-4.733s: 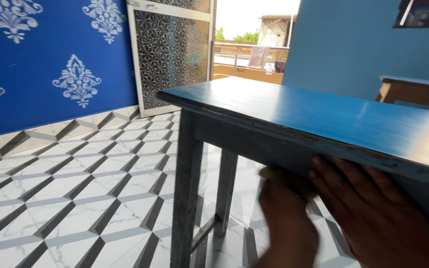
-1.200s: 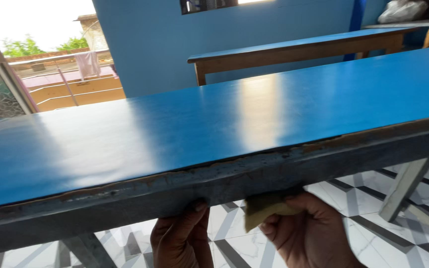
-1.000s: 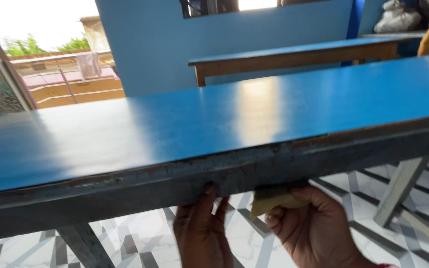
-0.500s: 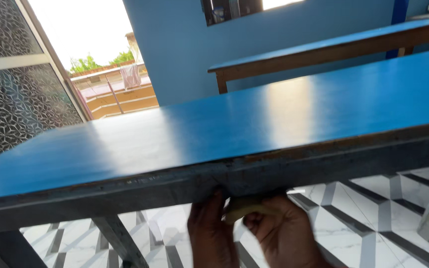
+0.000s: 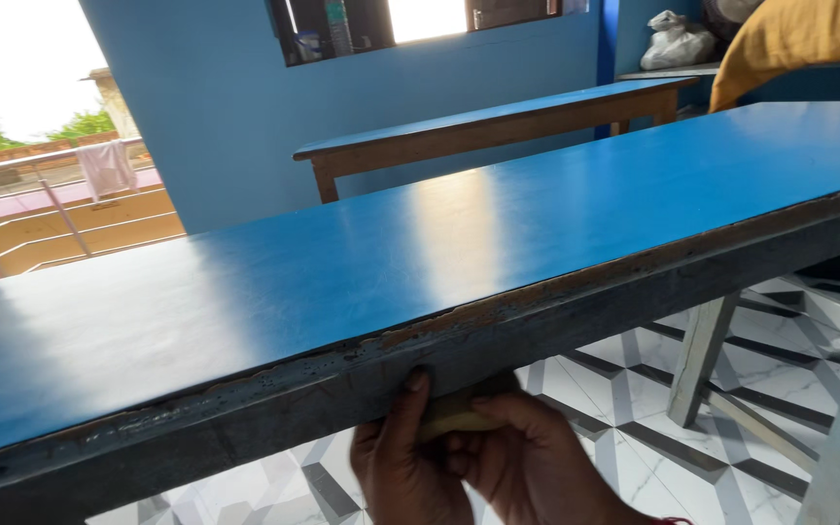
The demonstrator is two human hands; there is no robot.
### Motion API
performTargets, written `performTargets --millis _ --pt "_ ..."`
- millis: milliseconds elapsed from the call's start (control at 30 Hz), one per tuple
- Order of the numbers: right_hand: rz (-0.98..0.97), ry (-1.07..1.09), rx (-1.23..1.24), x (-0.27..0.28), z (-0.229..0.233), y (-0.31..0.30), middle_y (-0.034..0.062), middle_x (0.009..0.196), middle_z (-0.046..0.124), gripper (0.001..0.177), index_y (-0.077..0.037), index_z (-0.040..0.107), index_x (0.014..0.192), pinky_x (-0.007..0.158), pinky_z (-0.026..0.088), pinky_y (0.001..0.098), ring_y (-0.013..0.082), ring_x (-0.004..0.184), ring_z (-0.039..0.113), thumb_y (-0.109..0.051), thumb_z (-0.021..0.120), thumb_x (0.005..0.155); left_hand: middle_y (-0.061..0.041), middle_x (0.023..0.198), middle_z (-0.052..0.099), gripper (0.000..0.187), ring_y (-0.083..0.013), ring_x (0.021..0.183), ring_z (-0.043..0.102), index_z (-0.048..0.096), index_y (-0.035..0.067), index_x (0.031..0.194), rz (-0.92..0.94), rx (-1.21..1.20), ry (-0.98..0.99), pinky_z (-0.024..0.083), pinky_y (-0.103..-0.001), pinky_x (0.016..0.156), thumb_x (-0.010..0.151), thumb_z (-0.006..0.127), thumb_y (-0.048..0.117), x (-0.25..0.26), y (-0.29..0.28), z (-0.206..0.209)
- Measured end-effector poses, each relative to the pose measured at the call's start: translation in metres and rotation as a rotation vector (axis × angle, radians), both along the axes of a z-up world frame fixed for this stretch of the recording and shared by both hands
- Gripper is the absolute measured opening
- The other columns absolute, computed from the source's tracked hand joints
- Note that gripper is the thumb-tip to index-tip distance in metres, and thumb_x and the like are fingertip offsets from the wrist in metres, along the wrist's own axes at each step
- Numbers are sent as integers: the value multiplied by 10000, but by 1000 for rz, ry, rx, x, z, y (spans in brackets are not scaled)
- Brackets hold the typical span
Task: The person sands the edges and legs of a blue metal table using a sanding block. They systematically work along the table's perimeter and legs, removing old paint or rust to prepare the surface.
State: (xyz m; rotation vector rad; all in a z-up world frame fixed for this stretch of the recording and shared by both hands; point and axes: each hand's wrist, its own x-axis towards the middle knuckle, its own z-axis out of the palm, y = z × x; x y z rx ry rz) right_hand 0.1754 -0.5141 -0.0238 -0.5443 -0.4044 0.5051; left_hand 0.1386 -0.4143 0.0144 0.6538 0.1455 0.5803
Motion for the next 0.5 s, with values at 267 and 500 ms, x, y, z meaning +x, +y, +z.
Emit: performTargets --millis 267,500 --pt "10 54 101 -9 -5 66 126 1106 719 501 -22 524 1351 778 570 360 226 936 707 -109 572 859 -119 686 710 290 -119 414 524 704 -28 997 111 43 -87 348 -236 334 743 783 89 -6 53 -14" --pt "-68 81 168 14 -12 25 177 1081 742 502 32 541 1357 718 596 373 273 861 736 -62 547 864 -117 692 710 321 -124 479 556 745 -60 984 -28 -2 -24 366 -248 388 696 836 49 22 21 -30"
